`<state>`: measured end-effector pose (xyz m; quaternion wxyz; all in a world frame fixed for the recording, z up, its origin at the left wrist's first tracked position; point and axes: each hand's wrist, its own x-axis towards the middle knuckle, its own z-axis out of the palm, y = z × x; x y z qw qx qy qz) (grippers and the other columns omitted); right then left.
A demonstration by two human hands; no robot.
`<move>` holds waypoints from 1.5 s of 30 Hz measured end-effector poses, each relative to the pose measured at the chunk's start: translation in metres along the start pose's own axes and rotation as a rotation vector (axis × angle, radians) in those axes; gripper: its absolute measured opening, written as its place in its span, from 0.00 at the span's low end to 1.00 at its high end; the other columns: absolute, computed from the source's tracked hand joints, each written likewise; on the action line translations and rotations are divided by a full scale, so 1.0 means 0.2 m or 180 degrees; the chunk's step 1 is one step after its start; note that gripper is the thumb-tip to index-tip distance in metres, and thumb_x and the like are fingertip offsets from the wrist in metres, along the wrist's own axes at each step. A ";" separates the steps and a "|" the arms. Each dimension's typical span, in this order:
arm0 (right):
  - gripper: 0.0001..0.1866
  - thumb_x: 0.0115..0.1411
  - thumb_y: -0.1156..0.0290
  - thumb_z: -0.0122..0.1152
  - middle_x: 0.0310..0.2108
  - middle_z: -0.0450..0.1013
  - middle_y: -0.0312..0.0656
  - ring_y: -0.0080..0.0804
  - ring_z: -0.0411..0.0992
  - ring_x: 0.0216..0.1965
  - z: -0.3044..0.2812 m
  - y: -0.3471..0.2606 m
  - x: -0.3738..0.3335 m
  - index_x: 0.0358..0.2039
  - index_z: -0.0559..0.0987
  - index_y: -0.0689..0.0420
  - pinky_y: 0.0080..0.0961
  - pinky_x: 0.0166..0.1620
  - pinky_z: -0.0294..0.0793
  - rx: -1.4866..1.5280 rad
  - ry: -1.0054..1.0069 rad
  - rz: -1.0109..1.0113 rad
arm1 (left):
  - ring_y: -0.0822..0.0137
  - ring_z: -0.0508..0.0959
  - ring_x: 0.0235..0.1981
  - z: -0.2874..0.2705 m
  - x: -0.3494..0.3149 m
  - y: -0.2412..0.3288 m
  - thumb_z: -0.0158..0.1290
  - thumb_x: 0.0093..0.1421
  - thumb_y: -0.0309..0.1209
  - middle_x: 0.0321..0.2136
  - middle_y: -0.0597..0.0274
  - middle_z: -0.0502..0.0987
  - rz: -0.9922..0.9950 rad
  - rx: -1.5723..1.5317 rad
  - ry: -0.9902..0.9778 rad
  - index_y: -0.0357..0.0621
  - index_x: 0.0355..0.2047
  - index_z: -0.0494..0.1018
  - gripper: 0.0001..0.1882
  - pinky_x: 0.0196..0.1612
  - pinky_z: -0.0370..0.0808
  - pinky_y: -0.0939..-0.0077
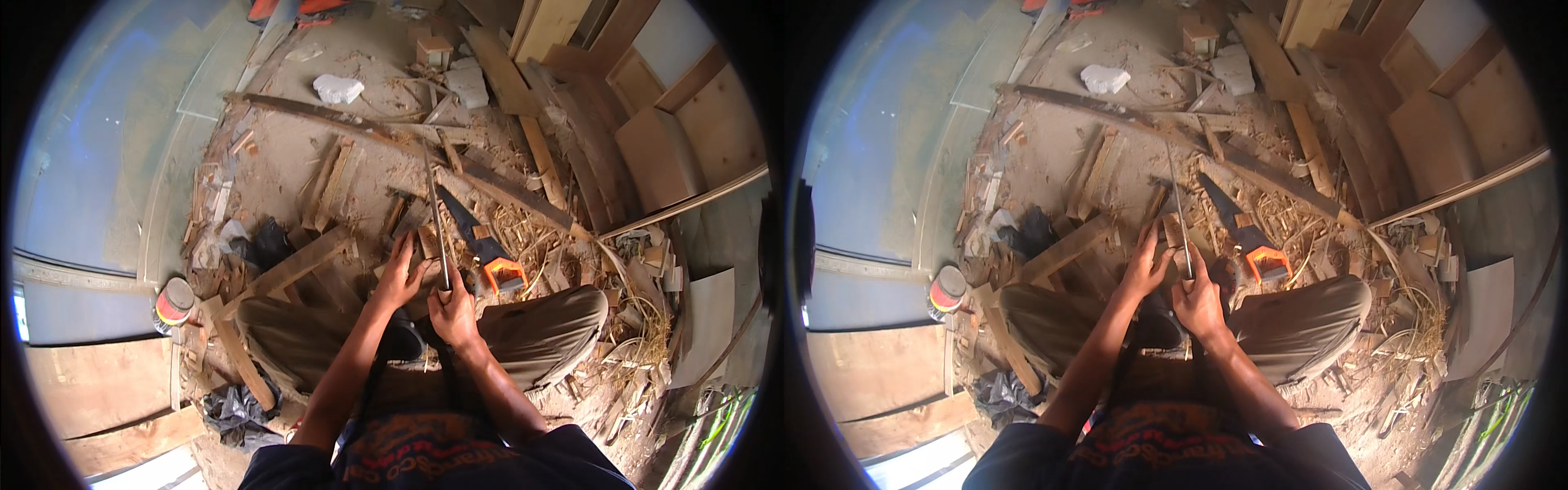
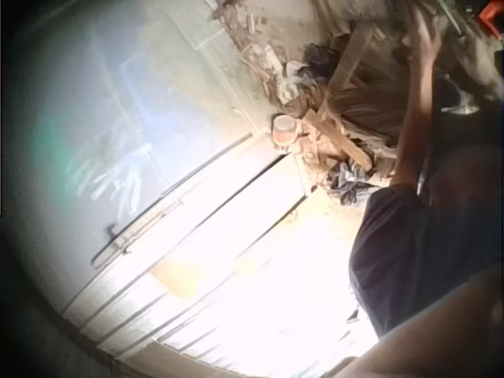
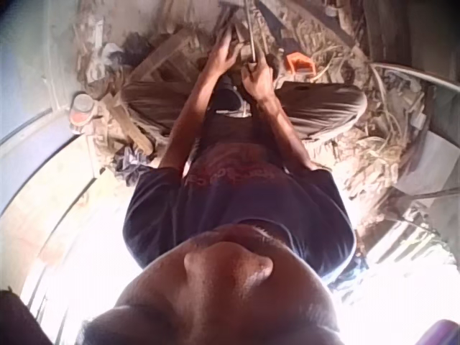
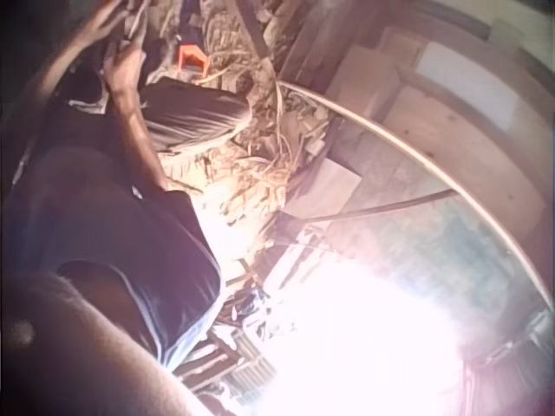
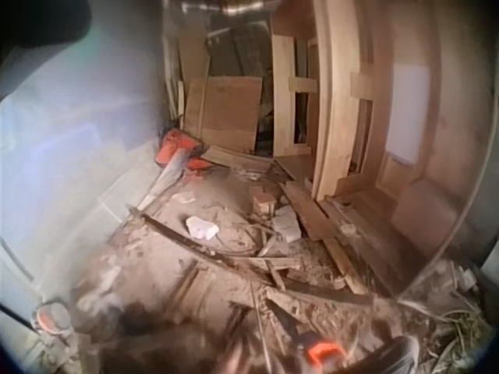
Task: The person sits on the floor and uses a metal file to shape a small block of wood. They repeatedly file the edges and corners, turning the block to work on different sides. The person then uses a larger wooden block to rub against the filed piece, likely to smooth the surface.
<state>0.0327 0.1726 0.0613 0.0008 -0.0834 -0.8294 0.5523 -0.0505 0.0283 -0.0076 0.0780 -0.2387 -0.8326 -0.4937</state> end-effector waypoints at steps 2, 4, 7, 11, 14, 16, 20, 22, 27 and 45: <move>0.37 0.63 0.75 0.58 0.16 0.72 0.42 0.26 0.73 0.19 -0.04 -0.05 0.05 0.71 0.57 0.65 0.29 0.29 0.73 -0.0035 -0.0133 0.0218 | 0.31 0.66 0.61 -0.04 0.09 0.08 0.56 0.67 0.32 0.62 0.32 0.62 -0.0071 -0.0102 -0.0083 0.29 0.68 0.56 0.35 0.62 0.68 0.50; 0.41 0.62 0.76 0.56 0.15 0.72 0.46 0.36 0.76 0.20 -0.08 -0.10 -0.01 0.73 0.52 0.60 0.31 0.29 0.74 -0.0019 -0.0080 0.0023 | 0.31 0.66 0.61 -0.09 0.10 0.16 0.56 0.66 0.32 0.62 0.32 0.62 0.0166 -0.0071 -0.0039 0.28 0.67 0.55 0.35 0.61 0.68 0.50; 0.42 0.62 0.77 0.55 0.14 0.71 0.48 0.42 0.78 0.19 -0.11 -0.21 -0.08 0.74 0.49 0.57 0.31 0.29 0.75 0.0019 -0.0073 0.0033 | 0.31 0.66 0.61 -0.16 0.11 0.26 0.56 0.66 0.31 0.62 0.32 0.62 0.0334 -0.0131 -0.0039 0.27 0.67 0.56 0.35 0.62 0.68 0.50; 0.44 0.60 0.78 0.55 0.15 0.73 0.49 0.46 0.79 0.21 -0.02 0.02 -0.04 0.74 0.49 0.57 0.35 0.31 0.77 0.0069 -0.0254 0.0356 | 0.32 0.66 0.63 -0.05 0.00 0.05 0.57 0.66 0.35 0.63 0.31 0.62 0.0094 -0.0101 -0.0201 0.26 0.67 0.56 0.37 0.63 0.67 0.52; 0.45 0.60 0.78 0.55 0.16 0.72 0.48 0.45 0.79 0.22 -0.03 -0.06 -0.04 0.75 0.46 0.59 0.33 0.32 0.76 -0.0064 -0.0333 0.0225 | 0.32 0.68 0.62 0.03 -0.08 -0.02 0.59 0.65 0.37 0.61 0.29 0.64 -0.0064 -0.0128 0.0002 0.26 0.66 0.59 0.36 0.63 0.67 0.51; 0.45 0.60 0.78 0.55 0.15 0.71 0.48 0.43 0.79 0.22 -0.06 -0.09 -0.08 0.75 0.45 0.58 0.32 0.31 0.76 -0.0060 -0.0326 0.0337 | 0.33 0.68 0.61 -0.01 -0.04 0.02 0.59 0.65 0.39 0.61 0.29 0.65 -0.0118 -0.0179 -0.0101 0.25 0.65 0.60 0.37 0.63 0.67 0.51; 0.42 0.61 0.79 0.56 0.12 0.65 0.37 0.25 0.66 0.16 -0.12 -0.28 -0.11 0.74 0.50 0.60 0.24 0.25 0.67 0.0209 -0.0077 0.0158 | 0.32 0.68 0.60 -0.14 0.06 0.20 0.60 0.64 0.38 0.60 0.31 0.65 0.0212 -0.0112 0.0001 0.25 0.65 0.59 0.38 0.61 0.70 0.52; 0.42 0.61 0.79 0.57 0.12 0.65 0.36 0.22 0.63 0.14 -0.11 -0.26 -0.14 0.73 0.52 0.62 0.25 0.24 0.67 0.0369 0.0108 0.0021 | 0.32 0.68 0.60 -0.17 0.10 0.29 0.60 0.64 0.38 0.60 0.31 0.65 0.0231 -0.0265 -0.0030 0.26 0.65 0.59 0.37 0.60 0.70 0.52; 0.46 0.57 0.79 0.56 0.16 0.72 0.50 0.44 0.78 0.21 -0.03 -0.01 0.00 0.75 0.47 0.59 0.34 0.31 0.75 0.0010 -0.0236 0.0215 | 0.33 0.70 0.58 0.05 -0.04 -0.11 0.57 0.67 0.35 0.59 0.33 0.66 -0.0036 -0.0032 -0.0023 0.30 0.66 0.59 0.33 0.57 0.72 0.53; 0.48 0.59 0.77 0.55 0.15 0.72 0.49 0.44 0.78 0.19 -0.05 -0.07 -0.14 0.75 0.42 0.59 0.34 0.31 0.76 0.0080 -0.0362 0.0306 | 0.31 0.61 0.67 0.06 -0.14 -0.13 0.59 0.65 0.43 0.67 0.29 0.57 -0.0357 -0.0067 -0.0403 0.29 0.69 0.54 0.43 0.66 0.64 0.52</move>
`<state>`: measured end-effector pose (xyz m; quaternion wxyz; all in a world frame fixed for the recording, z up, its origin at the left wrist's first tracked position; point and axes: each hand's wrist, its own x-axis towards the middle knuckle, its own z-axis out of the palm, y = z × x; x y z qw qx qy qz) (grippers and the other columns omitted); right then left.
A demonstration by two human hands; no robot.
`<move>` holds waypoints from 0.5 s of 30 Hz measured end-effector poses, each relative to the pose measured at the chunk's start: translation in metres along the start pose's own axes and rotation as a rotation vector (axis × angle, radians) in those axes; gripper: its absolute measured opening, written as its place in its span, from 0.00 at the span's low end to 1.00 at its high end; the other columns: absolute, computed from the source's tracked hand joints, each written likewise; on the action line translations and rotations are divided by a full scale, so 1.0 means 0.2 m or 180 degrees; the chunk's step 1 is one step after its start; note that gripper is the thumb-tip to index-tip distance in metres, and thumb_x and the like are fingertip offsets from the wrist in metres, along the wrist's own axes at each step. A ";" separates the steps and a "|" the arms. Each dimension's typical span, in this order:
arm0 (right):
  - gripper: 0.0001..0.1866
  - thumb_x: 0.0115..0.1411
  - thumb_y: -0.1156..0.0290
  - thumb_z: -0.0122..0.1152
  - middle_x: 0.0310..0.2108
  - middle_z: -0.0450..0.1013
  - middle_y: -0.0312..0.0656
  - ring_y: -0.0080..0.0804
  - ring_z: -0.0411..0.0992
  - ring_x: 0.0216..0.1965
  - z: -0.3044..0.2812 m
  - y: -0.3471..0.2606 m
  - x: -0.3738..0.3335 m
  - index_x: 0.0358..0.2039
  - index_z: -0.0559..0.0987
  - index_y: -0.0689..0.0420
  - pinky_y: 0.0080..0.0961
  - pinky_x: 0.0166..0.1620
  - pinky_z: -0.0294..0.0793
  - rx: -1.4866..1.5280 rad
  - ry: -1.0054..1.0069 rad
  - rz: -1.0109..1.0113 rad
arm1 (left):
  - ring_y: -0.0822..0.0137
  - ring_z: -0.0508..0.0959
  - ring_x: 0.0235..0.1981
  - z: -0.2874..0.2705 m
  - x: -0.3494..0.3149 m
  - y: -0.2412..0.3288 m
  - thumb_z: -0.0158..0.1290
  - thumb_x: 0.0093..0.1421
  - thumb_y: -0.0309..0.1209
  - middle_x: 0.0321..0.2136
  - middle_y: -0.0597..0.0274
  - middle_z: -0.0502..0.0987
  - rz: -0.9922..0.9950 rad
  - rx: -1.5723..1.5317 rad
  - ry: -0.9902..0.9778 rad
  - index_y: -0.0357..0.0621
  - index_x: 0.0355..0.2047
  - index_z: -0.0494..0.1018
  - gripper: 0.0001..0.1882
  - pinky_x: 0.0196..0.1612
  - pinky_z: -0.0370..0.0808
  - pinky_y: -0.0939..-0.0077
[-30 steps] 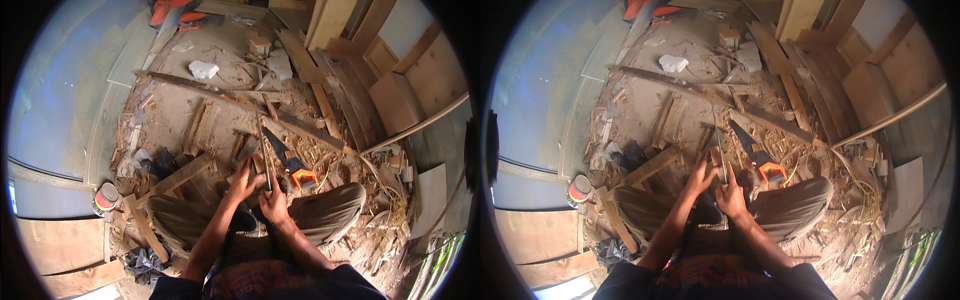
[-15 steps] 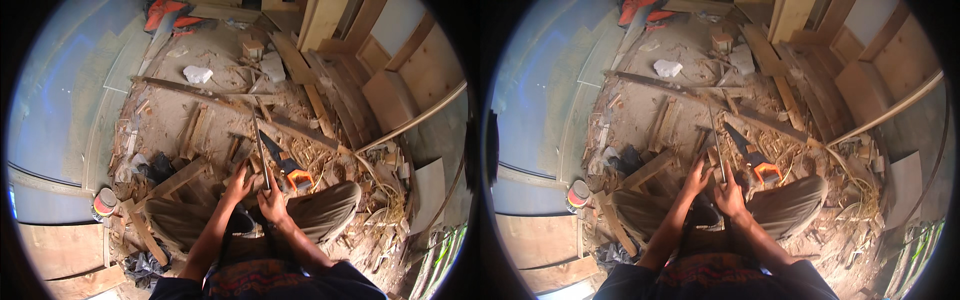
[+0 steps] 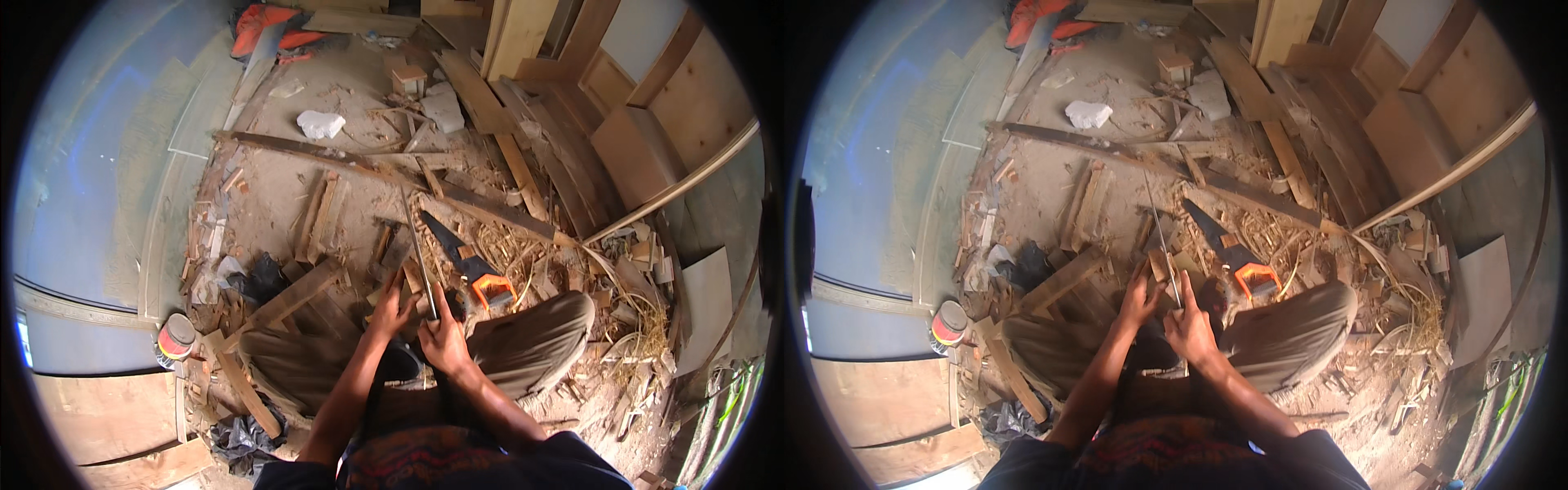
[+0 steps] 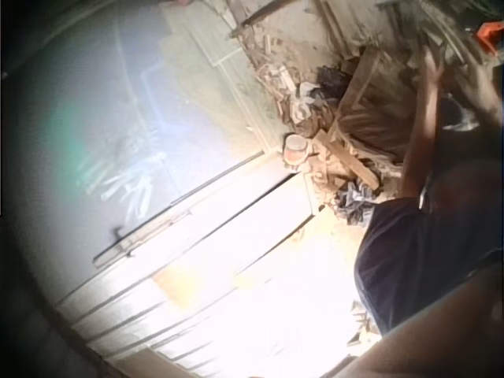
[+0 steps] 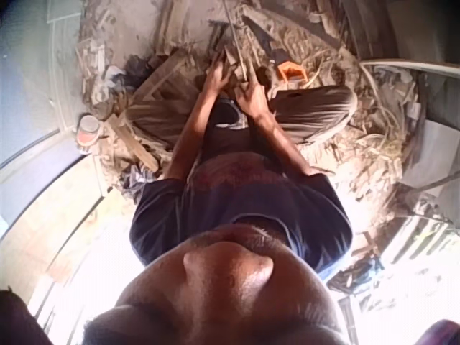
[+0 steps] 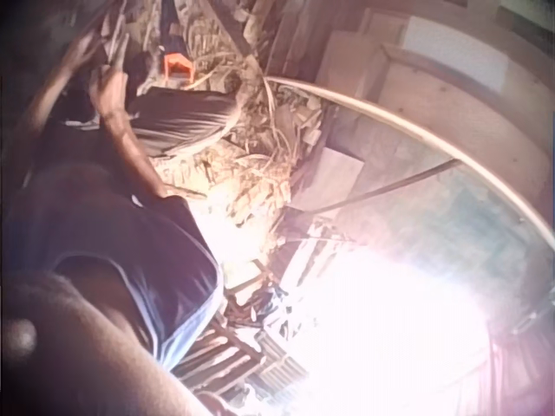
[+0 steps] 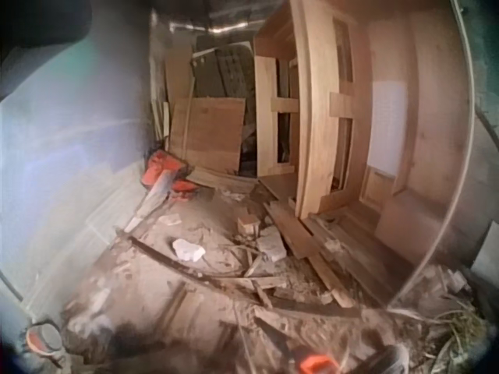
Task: The person sits on the floor and uses a metal file to shape a small block of wood. They repeatedly file the edges and corners, turning the block to work on different sides. The person then uses a larger wooden block to rub against the filed piece, likely to smooth the surface.
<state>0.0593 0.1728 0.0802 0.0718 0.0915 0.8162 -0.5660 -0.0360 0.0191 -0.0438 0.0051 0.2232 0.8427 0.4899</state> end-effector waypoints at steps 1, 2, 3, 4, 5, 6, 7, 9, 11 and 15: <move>0.48 0.60 0.77 0.55 0.15 0.72 0.49 0.44 0.78 0.19 -0.04 -0.05 0.01 0.75 0.41 0.58 0.33 0.30 0.76 -0.0016 0.0021 -0.0041 | 0.31 0.63 0.65 -0.03 0.04 0.06 0.59 0.65 0.43 0.64 0.30 0.61 0.0303 0.0068 0.0076 0.29 0.69 0.55 0.42 0.64 0.66 0.51; 0.48 0.60 0.77 0.55 0.15 0.72 0.49 0.45 0.78 0.19 -0.06 -0.10 -0.01 0.75 0.41 0.58 0.34 0.30 0.75 0.0021 0.0053 -0.0060 | 0.31 0.65 0.64 -0.07 0.05 0.15 0.59 0.65 0.42 0.63 0.30 0.62 0.0389 0.0034 0.0191 0.29 0.68 0.55 0.42 0.63 0.67 0.51; 0.48 0.60 0.77 0.55 0.14 0.73 0.49 0.45 0.78 0.19 -0.07 -0.15 -0.04 0.75 0.41 0.58 0.34 0.30 0.75 0.0055 0.0075 -0.0016 | 0.32 0.66 0.63 -0.10 0.07 0.25 0.59 0.65 0.42 0.62 0.30 0.63 0.0427 -0.0025 0.0274 0.28 0.68 0.56 0.41 0.62 0.67 0.50; 0.47 0.61 0.77 0.55 0.14 0.73 0.49 0.46 0.78 0.19 -0.09 -0.19 -0.05 0.75 0.41 0.58 0.34 0.29 0.75 0.0091 0.0103 0.0010 | 0.32 0.67 0.61 -0.14 0.10 0.32 0.59 0.65 0.42 0.60 0.31 0.65 0.0480 -0.0074 0.0367 0.28 0.68 0.56 0.41 0.62 0.68 0.50; 0.47 0.60 0.78 0.56 0.15 0.73 0.50 0.46 0.78 0.18 -0.10 -0.22 -0.05 0.75 0.42 0.59 0.34 0.29 0.75 0.0090 0.0147 -0.0102 | 0.34 0.69 0.60 -0.17 0.13 0.37 0.60 0.64 0.42 0.58 0.31 0.67 0.0628 0.0008 0.0413 0.29 0.68 0.56 0.41 0.60 0.69 0.49; 0.47 0.59 0.78 0.56 0.15 0.73 0.50 0.46 0.78 0.19 -0.09 -0.19 -0.04 0.75 0.43 0.60 0.34 0.29 0.75 0.0064 0.0139 -0.0098 | 0.34 0.68 0.61 -0.15 0.12 0.34 0.59 0.64 0.42 0.59 0.31 0.66 0.0538 -0.0010 0.0324 0.29 0.68 0.56 0.41 0.60 0.68 0.50; 0.47 0.59 0.78 0.56 0.15 0.73 0.51 0.45 0.78 0.19 -0.07 -0.14 -0.03 0.75 0.44 0.61 0.35 0.29 0.75 0.0047 0.0118 -0.0092 | 0.34 0.67 0.62 -0.13 0.09 0.28 0.59 0.65 0.42 0.60 0.31 0.65 0.0436 -0.0018 0.0235 0.29 0.68 0.55 0.41 0.61 0.68 0.50; 0.46 0.58 0.79 0.56 0.17 0.74 0.52 0.46 0.78 0.20 0.02 0.13 0.05 0.74 0.46 0.62 0.36 0.30 0.76 -0.0017 0.0106 -0.0066 | 0.34 0.63 0.66 -0.01 0.02 0.01 0.58 0.66 0.42 0.65 0.31 0.61 -0.0136 0.0161 -0.0235 0.30 0.69 0.55 0.40 0.64 0.67 0.54; 0.48 0.58 0.78 0.57 0.17 0.74 0.52 0.47 0.79 0.22 0.00 0.07 0.03 0.74 0.44 0.62 0.36 0.32 0.77 -0.0106 -0.0021 -0.0003 | 0.34 0.62 0.67 0.04 -0.07 -0.09 0.56 0.67 0.42 0.66 0.31 0.60 0.0021 -0.0340 -0.0030 0.30 0.69 0.55 0.39 0.65 0.66 0.55; 0.49 0.59 0.78 0.56 0.17 0.74 0.50 0.44 0.79 0.22 -0.04 -0.03 0.01 0.75 0.40 0.60 0.33 0.34 0.76 -0.0014 -0.0037 0.0073 | 0.34 0.61 0.68 -0.05 0.00 0.03 0.54 0.68 0.43 0.66 0.31 0.61 0.0132 -0.0009 0.0027 0.33 0.70 0.55 0.38 0.67 0.63 0.51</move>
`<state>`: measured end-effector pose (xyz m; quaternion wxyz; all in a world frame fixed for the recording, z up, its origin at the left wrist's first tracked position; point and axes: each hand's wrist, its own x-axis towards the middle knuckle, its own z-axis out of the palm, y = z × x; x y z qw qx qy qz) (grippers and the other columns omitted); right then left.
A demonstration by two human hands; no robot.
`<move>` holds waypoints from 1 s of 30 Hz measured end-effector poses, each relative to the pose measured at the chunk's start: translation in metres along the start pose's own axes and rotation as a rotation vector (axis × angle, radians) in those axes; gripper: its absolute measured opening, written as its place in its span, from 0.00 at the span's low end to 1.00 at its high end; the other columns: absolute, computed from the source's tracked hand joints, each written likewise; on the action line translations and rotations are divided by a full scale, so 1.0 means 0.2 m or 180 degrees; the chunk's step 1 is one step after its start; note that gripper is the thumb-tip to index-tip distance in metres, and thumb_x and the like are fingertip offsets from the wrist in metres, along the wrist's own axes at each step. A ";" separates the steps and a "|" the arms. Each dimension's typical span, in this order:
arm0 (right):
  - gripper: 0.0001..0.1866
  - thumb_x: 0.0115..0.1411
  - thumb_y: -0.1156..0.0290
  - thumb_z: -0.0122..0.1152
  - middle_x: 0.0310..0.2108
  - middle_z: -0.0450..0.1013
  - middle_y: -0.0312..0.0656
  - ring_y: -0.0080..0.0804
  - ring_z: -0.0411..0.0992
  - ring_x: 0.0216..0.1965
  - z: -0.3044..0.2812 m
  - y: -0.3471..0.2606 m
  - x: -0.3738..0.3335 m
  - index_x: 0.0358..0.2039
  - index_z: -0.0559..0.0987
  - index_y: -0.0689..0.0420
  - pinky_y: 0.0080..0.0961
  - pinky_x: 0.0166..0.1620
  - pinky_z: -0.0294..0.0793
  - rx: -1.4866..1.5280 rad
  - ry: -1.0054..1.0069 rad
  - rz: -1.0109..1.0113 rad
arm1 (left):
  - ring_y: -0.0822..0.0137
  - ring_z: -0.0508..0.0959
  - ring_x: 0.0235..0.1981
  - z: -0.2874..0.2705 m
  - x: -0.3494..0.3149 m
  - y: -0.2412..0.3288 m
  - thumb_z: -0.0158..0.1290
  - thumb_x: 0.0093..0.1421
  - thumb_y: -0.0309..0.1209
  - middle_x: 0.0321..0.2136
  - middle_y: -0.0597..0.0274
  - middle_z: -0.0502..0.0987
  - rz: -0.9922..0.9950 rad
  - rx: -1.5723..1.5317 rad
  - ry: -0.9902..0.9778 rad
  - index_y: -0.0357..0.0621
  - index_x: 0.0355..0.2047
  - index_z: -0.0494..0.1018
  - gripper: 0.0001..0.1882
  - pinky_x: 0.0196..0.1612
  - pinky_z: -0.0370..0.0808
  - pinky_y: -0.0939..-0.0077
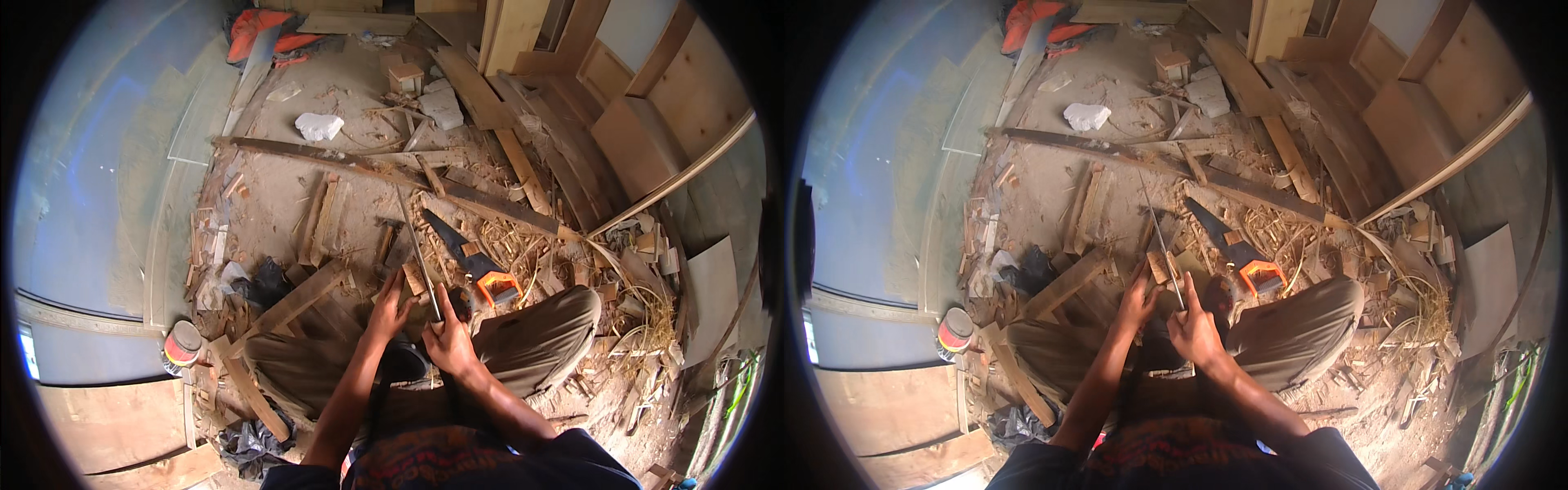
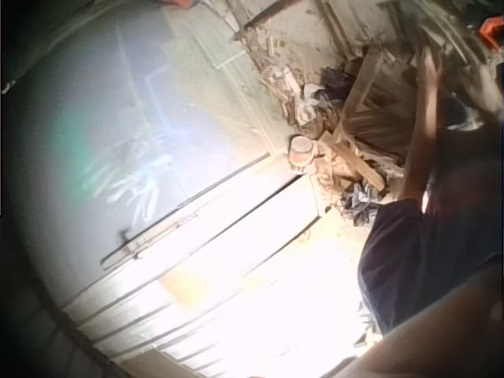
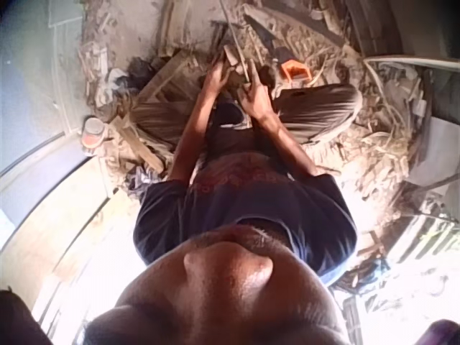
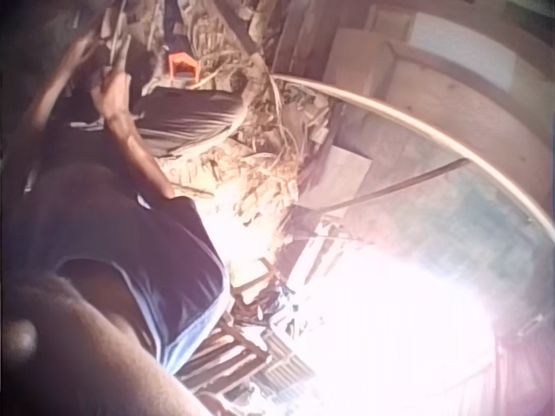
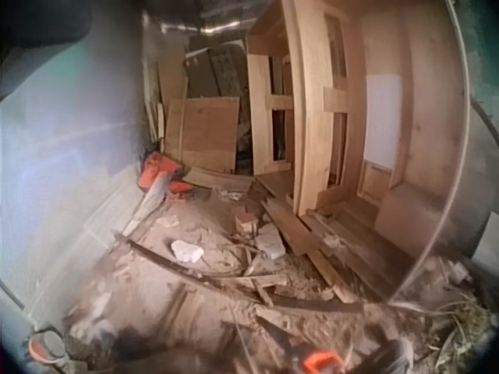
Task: The person sits on the floor and uses a metal file to shape a small block of wood. They repeatedly file the edges and corners, turning the block to work on different sides. The person then uses a larger wooden block to rub against the filed piece, likely to smooth the surface.
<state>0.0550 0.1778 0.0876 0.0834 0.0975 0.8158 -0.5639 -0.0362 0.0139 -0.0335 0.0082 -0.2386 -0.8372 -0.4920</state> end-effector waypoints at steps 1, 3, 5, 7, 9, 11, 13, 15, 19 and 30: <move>0.49 0.59 0.78 0.56 0.16 0.74 0.49 0.44 0.79 0.22 -0.02 -0.07 -0.02 0.75 0.40 0.60 0.31 0.33 0.76 0.0074 -0.0019 -0.0007 | 0.34 0.61 0.68 -0.04 0.02 0.04 0.55 0.68 0.43 0.66 0.31 0.61 0.0012 0.0122 0.0038 0.33 0.70 0.56 0.38 0.67 0.63 0.50; 0.50 0.58 0.80 0.56 0.16 0.73 0.49 0.43 0.79 0.21 -0.05 -0.17 -0.05 0.75 0.39 0.60 0.27 0.32 0.74 0.0209 -0.0021 0.0102 | 0.32 0.61 0.66 -0.11 0.05 0.15 0.55 0.67 0.44 0.65 0.31 0.62 0.0213 0.0316 0.0219 0.33 0.70 0.56 0.39 0.66 0.64 0.50; 0.49 0.58 0.80 0.57 0.16 0.73 0.49 0.43 0.80 0.22 -0.03 -0.17 -0.06 0.75 0.40 0.60 0.28 0.33 0.75 0.0327 0.0141 -0.0117 | 0.33 0.62 0.67 -0.19 0.11 0.26 0.56 0.67 0.44 0.65 0.32 0.61 0.0304 -0.0075 0.0134 0.33 0.69 0.56 0.39 0.66 0.63 0.49; 0.48 0.58 0.78 0.57 0.18 0.75 0.51 0.47 0.80 0.24 0.00 -0.09 -0.04 0.74 0.41 0.63 0.32 0.35 0.77 0.0167 0.0035 -0.0089 | 0.33 0.62 0.67 -0.10 0.03 0.10 0.57 0.67 0.43 0.65 0.32 0.61 -0.0029 0.0150 -0.0065 0.32 0.69 0.57 0.39 0.65 0.64 0.49; 0.48 0.58 0.77 0.57 0.19 0.76 0.53 0.50 0.80 0.25 0.03 0.09 0.07 0.74 0.42 0.65 0.34 0.36 0.78 -0.0076 -0.0180 0.0121 | 0.34 0.63 0.67 -0.06 0.01 -0.01 0.58 0.66 0.43 0.65 0.33 0.62 -0.0173 0.0077 -0.0193 0.31 0.68 0.57 0.39 0.65 0.65 0.49; 0.49 0.57 0.76 0.57 0.21 0.76 0.55 0.55 0.79 0.27 0.08 0.09 0.03 0.73 0.41 0.68 0.39 0.36 0.78 -0.0172 -0.0226 -0.0030 | 0.35 0.63 0.67 -0.07 -0.04 -0.10 0.59 0.66 0.43 0.64 0.33 0.63 -0.0244 -0.0306 -0.0261 0.31 0.68 0.57 0.39 0.64 0.66 0.49; 0.49 0.57 0.76 0.57 0.22 0.77 0.55 0.56 0.79 0.28 0.09 0.07 0.07 0.73 0.40 0.67 0.40 0.36 0.78 -0.0188 -0.0154 0.0041 | 0.34 0.68 0.63 -0.07 -0.10 -0.17 0.60 0.65 0.45 0.60 0.33 0.68 0.0046 0.0013 -0.0080 0.30 0.66 0.60 0.39 0.60 0.71 0.51; 0.50 0.57 0.77 0.57 0.21 0.76 0.53 0.55 0.79 0.27 0.05 0.03 0.06 0.74 0.40 0.63 0.37 0.35 0.78 -0.0032 -0.0069 -0.0026 | 0.34 0.70 0.60 -0.12 0.01 -0.08 0.60 0.64 0.47 0.58 0.33 0.69 0.0286 0.0177 -0.0067 0.30 0.65 0.61 0.40 0.57 0.72 0.51; 0.50 0.57 0.79 0.57 0.16 0.74 0.51 0.48 0.80 0.24 -0.06 -0.21 -0.10 0.75 0.40 0.59 0.31 0.33 0.76 0.0242 -0.0186 0.0347 | 0.33 0.73 0.54 -0.22 0.06 0.22 0.61 0.63 0.46 0.57 0.34 0.69 0.0568 0.0238 0.0280 0.30 0.64 0.62 0.40 0.53 0.74 0.52; 0.46 0.57 0.78 0.57 0.14 0.70 0.47 0.30 0.72 0.16 0.03 0.05 0.01 0.73 0.46 0.67 0.28 0.27 0.72 0.0087 0.0165 -0.0267 | 0.32 0.67 0.62 -0.10 0.03 -0.04 0.58 0.66 0.43 0.62 0.33 0.65 0.0312 0.0324 0.0018 0.33 0.67 0.60 0.36 0.60 0.70 0.48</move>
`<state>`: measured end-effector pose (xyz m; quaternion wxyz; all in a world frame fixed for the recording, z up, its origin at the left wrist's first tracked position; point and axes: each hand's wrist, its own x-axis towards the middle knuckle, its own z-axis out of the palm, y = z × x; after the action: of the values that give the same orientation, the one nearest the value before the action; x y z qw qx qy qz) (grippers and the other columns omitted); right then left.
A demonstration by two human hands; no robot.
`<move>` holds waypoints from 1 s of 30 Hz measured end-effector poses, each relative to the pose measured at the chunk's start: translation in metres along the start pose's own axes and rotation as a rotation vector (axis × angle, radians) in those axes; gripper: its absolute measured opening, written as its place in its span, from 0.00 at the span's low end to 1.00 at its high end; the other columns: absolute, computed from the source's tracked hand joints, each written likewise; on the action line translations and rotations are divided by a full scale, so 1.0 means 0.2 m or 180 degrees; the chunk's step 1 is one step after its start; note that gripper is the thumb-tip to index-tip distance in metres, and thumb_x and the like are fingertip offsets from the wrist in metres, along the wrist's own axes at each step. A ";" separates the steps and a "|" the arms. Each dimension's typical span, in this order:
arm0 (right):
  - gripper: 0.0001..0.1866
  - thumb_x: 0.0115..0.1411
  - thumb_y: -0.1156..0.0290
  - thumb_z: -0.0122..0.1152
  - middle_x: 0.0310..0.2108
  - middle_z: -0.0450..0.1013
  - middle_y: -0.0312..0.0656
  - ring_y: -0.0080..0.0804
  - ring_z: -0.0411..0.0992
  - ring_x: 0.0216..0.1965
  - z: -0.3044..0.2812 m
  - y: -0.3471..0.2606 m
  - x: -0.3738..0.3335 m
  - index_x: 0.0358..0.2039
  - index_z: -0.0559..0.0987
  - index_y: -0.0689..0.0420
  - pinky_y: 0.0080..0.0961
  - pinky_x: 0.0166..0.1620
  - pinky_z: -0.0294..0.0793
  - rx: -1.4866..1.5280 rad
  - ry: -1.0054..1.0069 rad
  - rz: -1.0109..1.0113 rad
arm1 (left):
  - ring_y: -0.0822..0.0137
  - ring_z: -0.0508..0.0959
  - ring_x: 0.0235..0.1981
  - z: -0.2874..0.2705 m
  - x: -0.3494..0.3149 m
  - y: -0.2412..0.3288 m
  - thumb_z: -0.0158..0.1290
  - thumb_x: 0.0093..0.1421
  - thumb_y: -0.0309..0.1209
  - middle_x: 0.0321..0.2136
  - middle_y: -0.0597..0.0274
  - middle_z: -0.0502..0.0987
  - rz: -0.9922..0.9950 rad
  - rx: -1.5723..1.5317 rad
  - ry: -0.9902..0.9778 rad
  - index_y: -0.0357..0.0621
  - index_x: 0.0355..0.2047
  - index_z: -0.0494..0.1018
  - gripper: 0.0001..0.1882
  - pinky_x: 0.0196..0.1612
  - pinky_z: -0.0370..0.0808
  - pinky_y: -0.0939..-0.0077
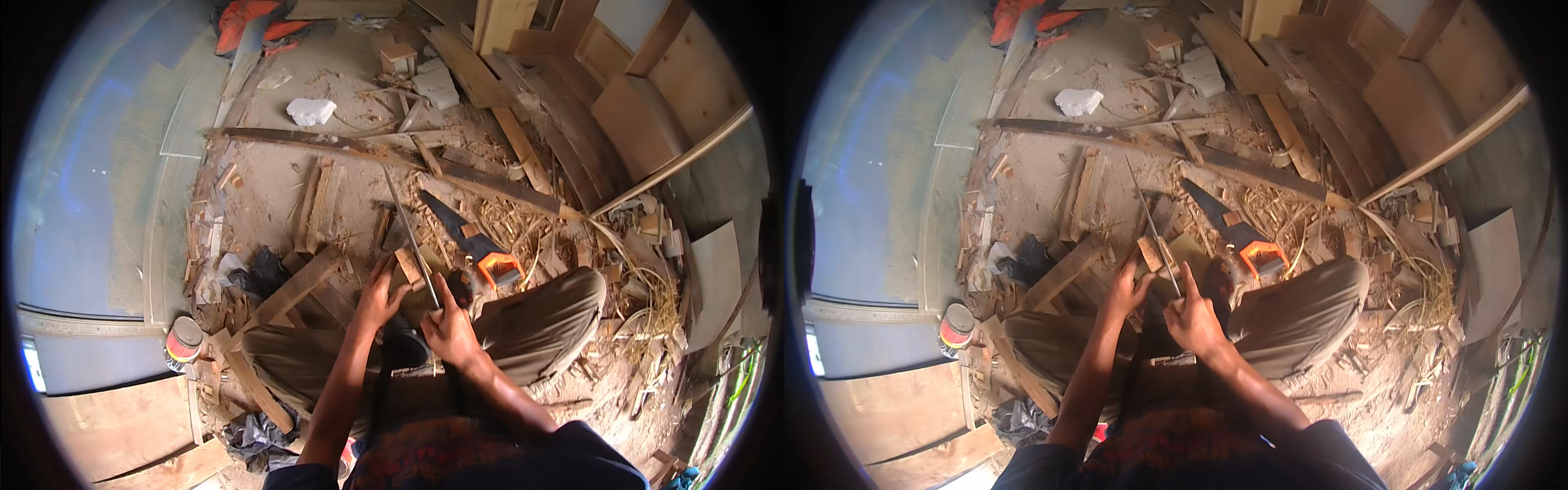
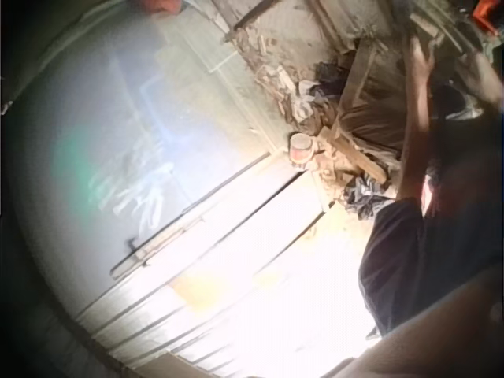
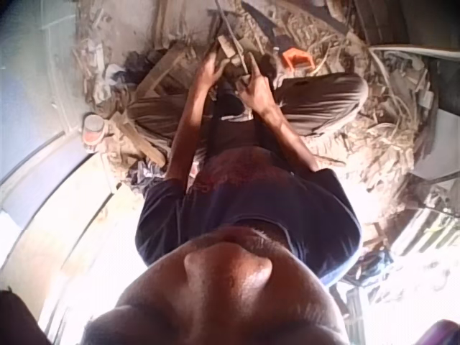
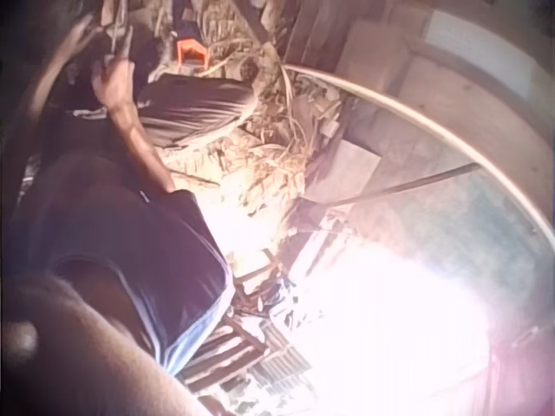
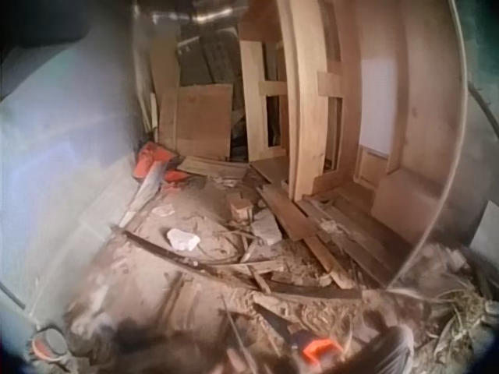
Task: The person sits on the floor and uses a metal file to shape a small block of wood. They repeatedly file the edges and corners, turning the block to work on different sides. The person then uses a larger wooden block to rub against the filed piece, likely to smooth the surface.
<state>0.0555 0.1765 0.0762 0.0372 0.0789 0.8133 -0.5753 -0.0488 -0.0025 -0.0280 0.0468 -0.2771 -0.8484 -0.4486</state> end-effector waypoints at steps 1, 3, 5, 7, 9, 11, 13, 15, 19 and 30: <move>0.46 0.58 0.78 0.57 0.13 0.70 0.46 0.28 0.71 0.15 -0.01 -0.05 -0.04 0.73 0.46 0.66 0.27 0.27 0.72 0.0020 0.0009 -0.0036 | 0.32 0.68 0.61 -0.03 -0.02 0.05 0.58 0.66 0.43 0.62 0.34 0.66 0.0124 0.0119 0.0041 0.33 0.66 0.61 0.36 0.60 0.70 0.48; 0.45 0.59 0.78 0.57 0.12 0.69 0.44 0.22 0.69 0.15 -0.07 -0.18 -0.09 0.74 0.47 0.65 0.22 0.26 0.70 0.0133 -0.0056 0.0257 | 0.31 0.69 0.59 -0.12 0.05 0.22 0.59 0.65 0.42 0.60 0.34 0.66 0.0289 0.0000 0.0143 0.31 0.66 0.60 0.37 0.58 0.71 0.49; 0.46 0.57 0.79 0.56 0.18 0.75 0.50 0.47 0.80 0.23 -0.12 -0.26 -0.08 0.73 0.45 0.66 0.32 0.33 0.77 0.0067 -0.0247 0.0432 | 0.31 0.69 0.59 -0.15 0.09 0.26 0.59 0.65 0.41 0.61 0.34 0.65 0.0294 -0.0270 0.0079 0.31 0.67 0.58 0.38 0.59 0.71 0.49; 0.44 0.57 0.79 0.57 0.18 0.75 0.51 0.46 0.80 0.23 0.01 0.02 -0.03 0.72 0.49 0.67 0.35 0.32 0.77 -0.0080 -0.0101 0.0155 | 0.32 0.69 0.59 -0.05 -0.02 0.09 0.60 0.65 0.41 0.62 0.34 0.64 -0.0229 -0.0259 -0.0286 0.31 0.67 0.57 0.39 0.59 0.70 0.50; 0.41 0.57 0.76 0.57 0.19 0.75 0.54 0.53 0.79 0.26 0.02 0.07 0.04 0.69 0.54 0.71 0.40 0.34 0.77 0.0010 -0.0314 0.0349 | 0.33 0.69 0.61 0.04 -0.08 -0.02 0.60 0.65 0.40 0.63 0.33 0.62 -0.0237 -0.0203 -0.0125 0.31 0.67 0.55 0.40 0.60 0.70 0.51; 0.42 0.57 0.75 0.57 0.21 0.76 0.54 0.53 0.80 0.28 0.07 0.05 0.01 0.69 0.53 0.73 0.40 0.35 0.78 -0.0166 -0.0322 0.0271 | 0.32 0.68 0.62 0.03 -0.08 0.01 0.59 0.65 0.41 0.63 0.32 0.63 -0.0061 -0.0269 -0.0046 0.30 0.67 0.56 0.39 0.61 0.69 0.49; 0.44 0.57 0.75 0.58 0.22 0.76 0.54 0.53 0.80 0.29 0.05 0.03 0.04 0.70 0.49 0.73 0.37 0.37 0.79 -0.0211 -0.0347 0.0400 | 0.31 0.68 0.62 -0.03 -0.04 0.09 0.59 0.65 0.41 0.62 0.30 0.65 -0.0503 -0.0703 -0.0189 0.29 0.66 0.57 0.39 0.61 0.68 0.48; 0.45 0.57 0.75 0.58 0.22 0.77 0.54 0.53 0.80 0.29 0.03 0.01 0.01 0.71 0.48 0.73 0.36 0.37 0.79 -0.0115 -0.0303 0.0338 | 0.30 0.69 0.60 -0.02 -0.03 0.05 0.60 0.64 0.43 0.59 0.29 0.68 -0.0122 -0.0369 0.0096 0.28 0.65 0.59 0.39 0.60 0.70 0.46; 0.47 0.57 0.77 0.58 0.19 0.75 0.51 0.48 0.80 0.25 -0.05 -0.15 -0.10 0.73 0.45 0.67 0.32 0.33 0.77 0.0119 -0.0237 0.0465 | 0.28 0.69 0.59 -0.12 0.01 0.29 0.63 0.62 0.46 0.60 0.28 0.67 -0.0166 -0.0456 0.0165 0.26 0.65 0.58 0.44 0.57 0.71 0.46; 0.43 0.57 0.76 0.57 0.20 0.76 0.56 0.54 0.80 0.28 -0.01 -0.07 -0.03 0.71 0.51 0.70 0.38 0.36 0.79 -0.0011 -0.0287 0.0315 | 0.31 0.70 0.58 -0.10 0.05 0.17 0.58 0.67 0.39 0.59 0.29 0.68 0.0042 -0.0090 0.0266 0.27 0.66 0.59 0.36 0.59 0.71 0.50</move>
<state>0.0581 0.1741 0.0911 0.1023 0.0929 0.8069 -0.5743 -0.0427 0.0013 0.0109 0.0812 -0.2644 -0.8375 -0.4713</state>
